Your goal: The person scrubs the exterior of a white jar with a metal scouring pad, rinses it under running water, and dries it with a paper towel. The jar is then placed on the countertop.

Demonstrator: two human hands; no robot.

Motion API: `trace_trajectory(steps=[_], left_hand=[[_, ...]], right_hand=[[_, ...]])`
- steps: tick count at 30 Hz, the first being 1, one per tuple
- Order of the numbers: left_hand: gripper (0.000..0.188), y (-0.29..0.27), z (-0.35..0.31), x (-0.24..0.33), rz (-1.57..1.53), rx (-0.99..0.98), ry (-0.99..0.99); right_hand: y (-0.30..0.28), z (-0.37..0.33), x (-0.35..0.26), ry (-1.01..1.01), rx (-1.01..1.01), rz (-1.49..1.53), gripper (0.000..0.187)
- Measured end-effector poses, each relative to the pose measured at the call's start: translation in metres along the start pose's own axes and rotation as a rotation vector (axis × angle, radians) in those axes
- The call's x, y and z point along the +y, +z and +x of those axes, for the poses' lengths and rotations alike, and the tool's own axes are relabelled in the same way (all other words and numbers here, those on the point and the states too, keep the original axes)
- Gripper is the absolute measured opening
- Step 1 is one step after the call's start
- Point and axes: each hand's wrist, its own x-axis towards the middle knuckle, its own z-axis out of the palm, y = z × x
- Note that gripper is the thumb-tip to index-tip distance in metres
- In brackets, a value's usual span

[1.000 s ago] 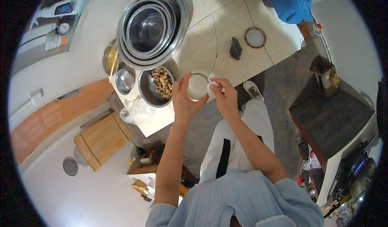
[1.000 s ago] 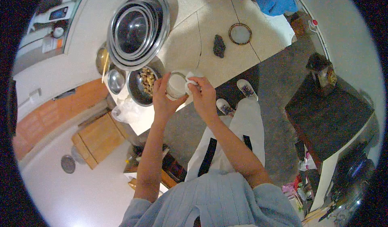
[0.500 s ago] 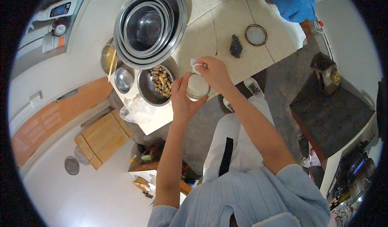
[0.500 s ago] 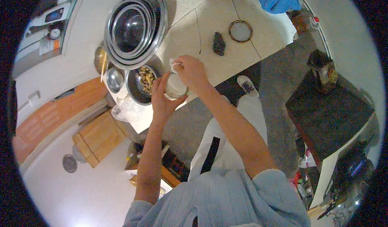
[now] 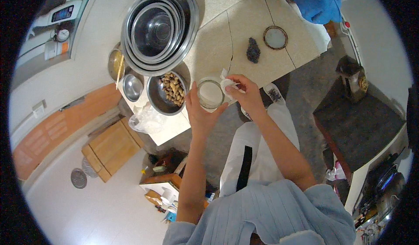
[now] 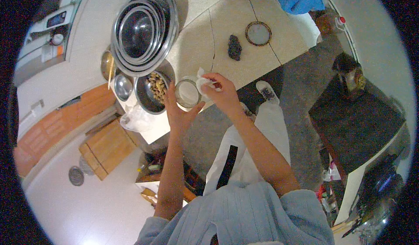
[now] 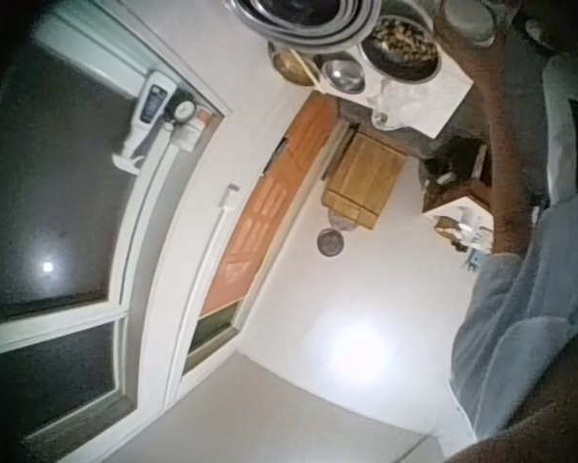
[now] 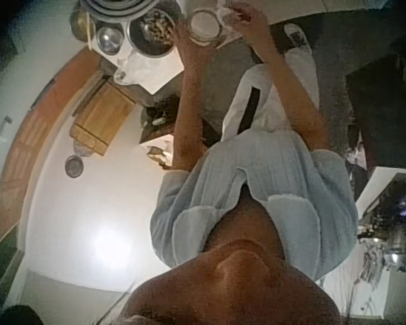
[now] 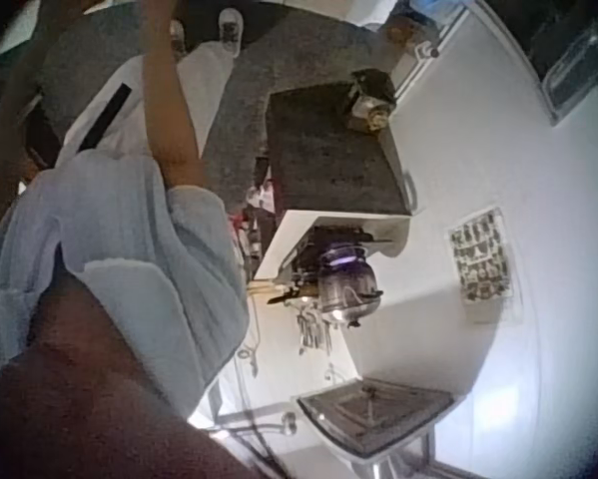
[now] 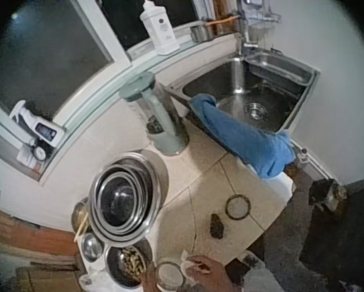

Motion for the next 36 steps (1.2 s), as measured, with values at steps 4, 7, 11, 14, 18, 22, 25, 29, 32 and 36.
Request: trace_trajectory(steps=[4, 7, 11, 14, 18, 22, 25, 29, 32, 36], left_hand=[[0.085, -0.003, 0.001, 0.002, -0.041, -0.039, -0.090], [0.083, -0.005, 0.005, 0.003, -0.033, -0.084, -0.105], [0.086, -0.005, 0.002, -0.005, 0.056, -0.091, -0.055], [0.085, -0.004, 0.003, -0.005, 0.051, -0.069, -0.021], [0.085, -0.003, 0.004, -0.004, 0.030, -0.073, -0.033], [0.085, -0.003, 0.002, -0.005, 0.066, -0.065, -0.041], [0.086, -0.003, 0.003, -0.007, 0.057, -0.074, 0.004], [0.086, -0.003, 0.003, -0.002, 0.068, -0.084, -0.055], [0.084, -0.003, 0.003, 0.004, 0.009, -0.072, -0.090], [0.083, -0.003, 0.005, 0.003, -0.013, -0.074, -0.093]], right_hand=[[0.002, 0.004, -0.010, -0.007, 0.005, -0.165, 0.030], [0.000, 0.012, -0.013, -0.011, -0.003, -0.260, 0.027], [-0.001, 0.015, -0.020, -0.040, -0.046, -0.369, 0.019], [-0.001, 0.019, -0.025, -0.060, -0.050, -0.360, 0.017], [0.011, 0.030, -0.036, -0.135, -0.039, -0.391, 0.018], [0.022, 0.043, -0.035, -0.202, -0.039, -0.483, 0.019], [0.022, 0.050, -0.027, -0.104, -0.026, -0.311, 0.021], [-0.006, 0.034, -0.019, 0.081, 0.017, 0.040, 0.025], [-0.005, 0.009, -0.012, -0.009, -0.074, -0.050, 0.028], [-0.004, 0.014, -0.017, -0.018, -0.074, -0.213, 0.026]])
